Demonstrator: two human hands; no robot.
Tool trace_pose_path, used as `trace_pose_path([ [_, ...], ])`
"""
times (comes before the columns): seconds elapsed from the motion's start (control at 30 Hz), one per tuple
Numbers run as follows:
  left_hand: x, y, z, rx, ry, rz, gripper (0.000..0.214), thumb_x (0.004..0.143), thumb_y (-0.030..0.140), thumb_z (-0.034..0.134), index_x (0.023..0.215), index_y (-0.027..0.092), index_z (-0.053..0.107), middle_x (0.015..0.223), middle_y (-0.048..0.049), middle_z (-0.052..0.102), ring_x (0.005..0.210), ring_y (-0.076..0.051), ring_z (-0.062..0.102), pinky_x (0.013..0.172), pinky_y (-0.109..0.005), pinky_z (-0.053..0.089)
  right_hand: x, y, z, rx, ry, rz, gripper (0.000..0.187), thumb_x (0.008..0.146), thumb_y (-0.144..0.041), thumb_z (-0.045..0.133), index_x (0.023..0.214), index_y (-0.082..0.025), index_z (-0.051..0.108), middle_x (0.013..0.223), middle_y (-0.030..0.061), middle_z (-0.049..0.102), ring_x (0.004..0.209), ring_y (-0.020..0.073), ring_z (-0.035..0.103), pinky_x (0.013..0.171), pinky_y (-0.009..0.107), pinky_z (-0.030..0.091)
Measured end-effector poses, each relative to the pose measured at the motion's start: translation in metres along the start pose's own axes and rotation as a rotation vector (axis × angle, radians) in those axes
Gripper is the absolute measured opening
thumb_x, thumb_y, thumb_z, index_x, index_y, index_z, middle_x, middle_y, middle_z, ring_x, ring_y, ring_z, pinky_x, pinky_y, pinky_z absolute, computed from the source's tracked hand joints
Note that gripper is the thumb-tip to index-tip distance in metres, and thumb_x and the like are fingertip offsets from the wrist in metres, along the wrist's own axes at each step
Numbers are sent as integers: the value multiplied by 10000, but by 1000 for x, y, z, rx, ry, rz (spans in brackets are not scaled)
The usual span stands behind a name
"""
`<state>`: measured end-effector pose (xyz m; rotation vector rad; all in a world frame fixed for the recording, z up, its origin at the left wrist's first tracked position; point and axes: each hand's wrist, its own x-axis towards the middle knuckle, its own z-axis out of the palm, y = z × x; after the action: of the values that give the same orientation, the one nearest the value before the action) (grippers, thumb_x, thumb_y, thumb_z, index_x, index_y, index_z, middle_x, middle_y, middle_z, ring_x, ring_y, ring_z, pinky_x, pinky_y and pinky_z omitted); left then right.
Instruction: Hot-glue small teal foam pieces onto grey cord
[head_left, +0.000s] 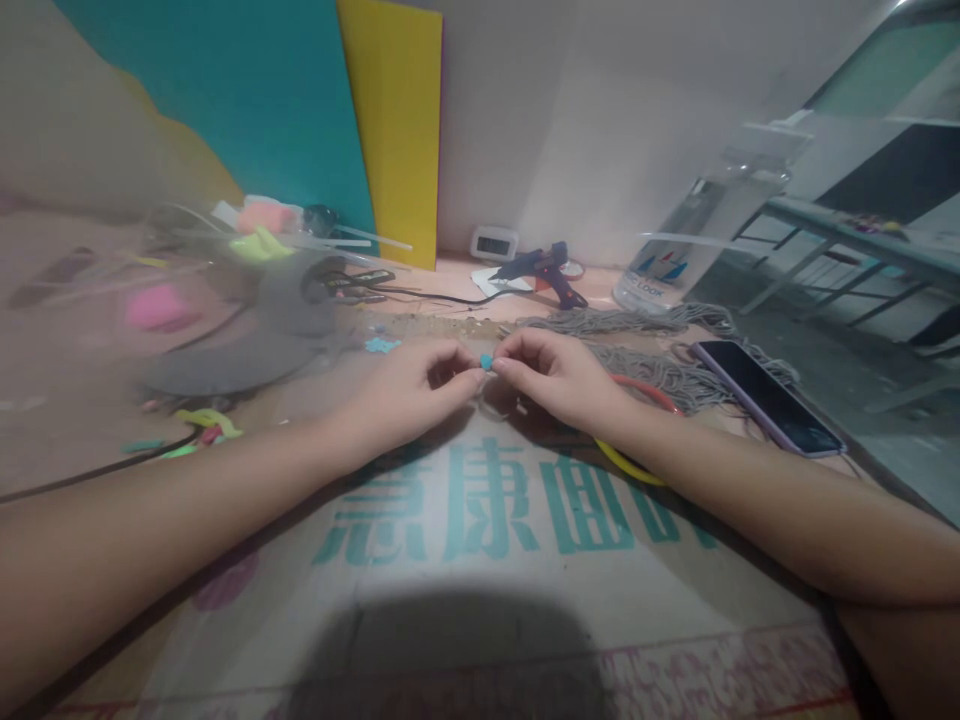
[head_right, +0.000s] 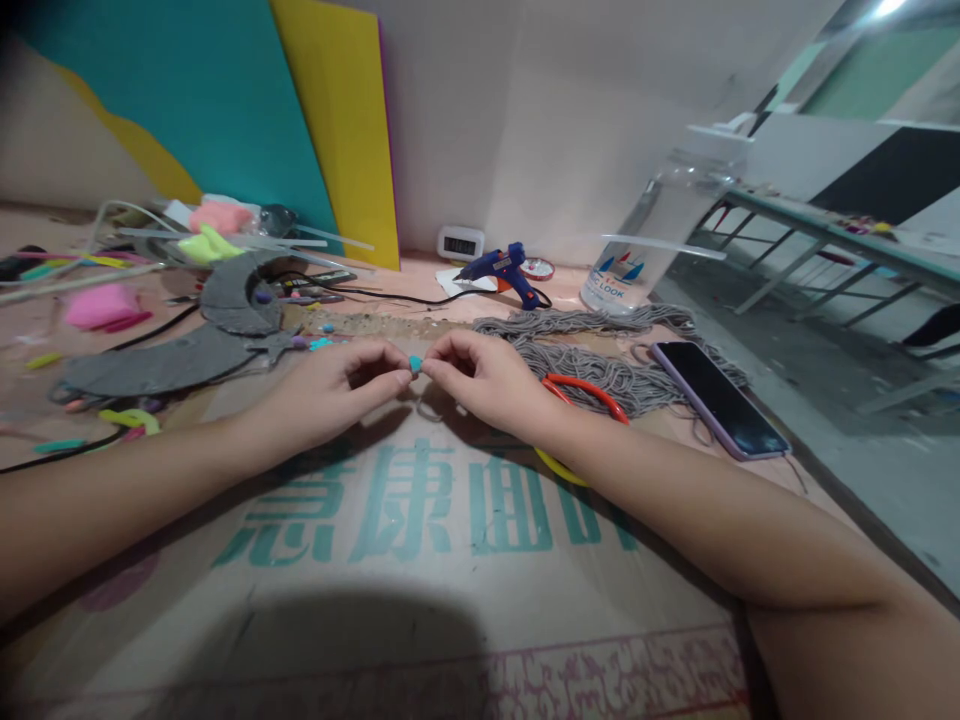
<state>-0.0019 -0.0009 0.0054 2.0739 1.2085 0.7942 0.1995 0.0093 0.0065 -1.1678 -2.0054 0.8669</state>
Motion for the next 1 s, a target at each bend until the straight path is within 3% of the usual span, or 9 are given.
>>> trace_pose_path([
  [0.13, -1, 1, 1, 19, 3, 3, 287, 879, 430, 538, 815, 174, 652, 729, 5, 635, 660, -153, 531, 607, -267, 371, 0, 0, 0, 11, -13, -5, 202, 882, -372, 601, 860, -171, 606, 677, -15, 619, 563, 107, 544, 530, 236, 402],
  [0.7, 0, 0, 1, 46, -12, -7, 247, 870, 375, 512, 801, 175, 640, 746, -4, 643, 697, -168, 554, 644, -276, 389, 1, 0, 2, -27, -37, -18, 193, 854, -361, 628, 862, -169, 611, 665, -12, 621, 577, 114, 549, 538, 237, 406],
  [1.0, 1, -3, 1, 66, -1, 24, 216, 868, 350, 498, 795, 189, 622, 757, -3, 648, 718, -176, 564, 662, -281, 395, 0, 1, 1, 14, -51, -1, 226, 904, -385, 562, 900, -167, 618, 668, -13, 626, 552, 110, 557, 528, 237, 419],
])
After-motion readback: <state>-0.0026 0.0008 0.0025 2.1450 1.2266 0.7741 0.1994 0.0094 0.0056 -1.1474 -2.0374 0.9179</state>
